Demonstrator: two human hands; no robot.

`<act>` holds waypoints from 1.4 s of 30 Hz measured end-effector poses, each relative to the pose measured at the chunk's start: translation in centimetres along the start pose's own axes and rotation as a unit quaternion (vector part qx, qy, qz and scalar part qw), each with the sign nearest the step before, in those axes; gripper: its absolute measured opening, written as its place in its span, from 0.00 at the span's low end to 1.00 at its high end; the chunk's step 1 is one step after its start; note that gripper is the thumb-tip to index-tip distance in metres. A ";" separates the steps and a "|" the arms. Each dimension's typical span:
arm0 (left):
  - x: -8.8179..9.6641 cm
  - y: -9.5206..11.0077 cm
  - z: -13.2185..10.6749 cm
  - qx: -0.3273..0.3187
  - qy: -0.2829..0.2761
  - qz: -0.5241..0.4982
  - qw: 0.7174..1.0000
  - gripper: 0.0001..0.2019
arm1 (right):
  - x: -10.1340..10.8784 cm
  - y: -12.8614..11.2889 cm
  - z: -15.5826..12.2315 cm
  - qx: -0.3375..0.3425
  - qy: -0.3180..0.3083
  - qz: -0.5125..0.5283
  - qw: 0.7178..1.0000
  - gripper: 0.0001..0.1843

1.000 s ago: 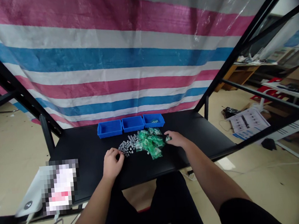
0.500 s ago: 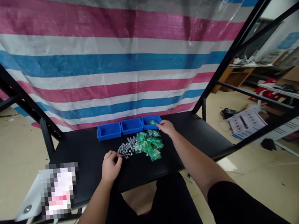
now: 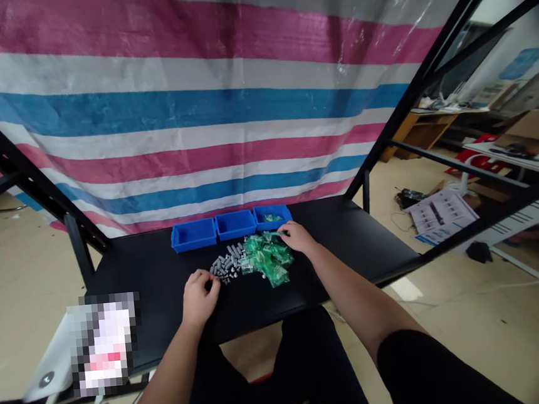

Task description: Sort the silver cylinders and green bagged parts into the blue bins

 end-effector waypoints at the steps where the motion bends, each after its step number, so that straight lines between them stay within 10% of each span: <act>1: 0.0 0.0 0.0 0.001 0.000 -0.001 1.000 0.11 | 0.1 -0.3 0.0 -0.001 0.016 0.057 0.998 0.08; 6: 0.0 0.2 0.0 0.006 -0.008 -0.009 1.000 0.11 | -0.9 -1.7 0.5 -0.075 -0.005 0.380 0.922 0.20; 11: 0.0 0.1 -0.2 0.005 -0.006 -0.019 1.000 0.11 | -0.9 -0.5 1.0 -0.200 0.137 0.474 0.846 0.25; 18: 0.1 0.3 -0.1 0.016 -0.017 -0.020 1.000 0.12 | -1.3 -0.3 -1.0 -0.048 0.076 0.106 0.990 0.08; 23: 0.1 0.4 -0.1 0.020 -0.019 -0.012 1.000 0.12 | -2.5 -2.7 -1.3 0.048 -0.030 -0.041 0.998 0.24; 30: 0.2 0.4 -0.1 0.015 -0.014 -0.015 1.000 0.12 | -3.2 -4.7 -0.4 0.028 -0.036 -0.181 0.982 0.12; 37: 0.1 0.4 -0.1 0.014 -0.013 -0.018 1.000 0.12 | -2.0 -4.7 -1.6 0.051 0.062 -0.138 0.987 0.09; 42: 0.2 0.6 -0.1 0.012 -0.013 -0.013 1.000 0.12 | -0.5 -3.2 0.3 -0.029 0.157 0.146 0.976 0.11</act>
Point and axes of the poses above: each hand's wrist, its own z-axis towards the middle knuckle, its own x-axis out of the back of the hand, y = z × x, the point moved 6 cm from there along z, towards the middle knuckle, and after that the axes turned 4 degrees about z, right-handed, at the moved point
